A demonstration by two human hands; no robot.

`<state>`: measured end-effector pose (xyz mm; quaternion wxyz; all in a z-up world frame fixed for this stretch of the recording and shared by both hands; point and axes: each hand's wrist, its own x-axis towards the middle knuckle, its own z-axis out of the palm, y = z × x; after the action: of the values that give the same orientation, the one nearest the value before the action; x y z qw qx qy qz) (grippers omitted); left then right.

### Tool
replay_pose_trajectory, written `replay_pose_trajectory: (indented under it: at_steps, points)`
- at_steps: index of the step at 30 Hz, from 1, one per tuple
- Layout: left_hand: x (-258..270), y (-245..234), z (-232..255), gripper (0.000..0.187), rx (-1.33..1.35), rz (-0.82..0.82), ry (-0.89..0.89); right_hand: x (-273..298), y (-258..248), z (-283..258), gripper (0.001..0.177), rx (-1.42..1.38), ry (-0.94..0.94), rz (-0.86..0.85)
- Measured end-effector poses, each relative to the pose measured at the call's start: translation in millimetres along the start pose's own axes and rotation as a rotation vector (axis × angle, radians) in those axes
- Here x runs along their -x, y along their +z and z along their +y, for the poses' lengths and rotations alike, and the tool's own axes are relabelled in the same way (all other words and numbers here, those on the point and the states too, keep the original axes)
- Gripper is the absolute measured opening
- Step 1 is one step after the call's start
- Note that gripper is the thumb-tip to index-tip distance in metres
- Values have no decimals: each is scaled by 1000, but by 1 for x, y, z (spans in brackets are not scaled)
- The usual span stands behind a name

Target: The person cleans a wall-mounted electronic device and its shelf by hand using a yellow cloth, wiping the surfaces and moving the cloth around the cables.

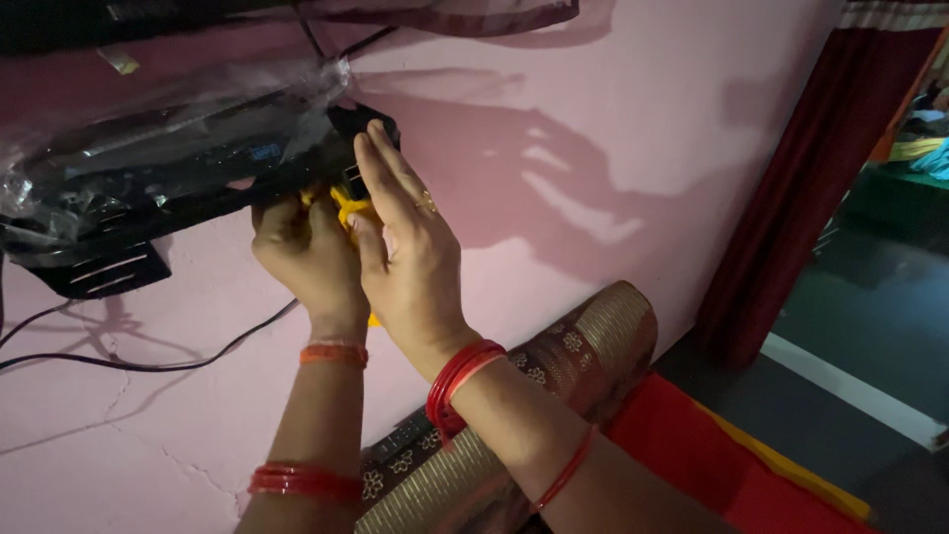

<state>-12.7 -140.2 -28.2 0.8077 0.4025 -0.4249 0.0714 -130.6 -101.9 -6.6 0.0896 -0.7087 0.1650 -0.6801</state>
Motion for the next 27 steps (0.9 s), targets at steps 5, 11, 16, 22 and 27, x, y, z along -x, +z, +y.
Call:
replay_pose_trajectory:
  at_steps: [5,11,16,22,27]
  points:
    - [30,-13,24,26,-28,-86,197,-1,-4,2,66,-28,28,-43]
    - [12,-4,7,23,47,-42,124,0,-7,4,71,86,-34,-61]
    - [13,0,14,20,79,-28,92,5,-13,2,63,34,-61,-70]
    - [37,-8,37,24,15,-82,192,20,-23,8,49,237,-117,-106]
    - [22,-7,30,23,18,-76,181,17,-24,7,47,306,-160,-95]
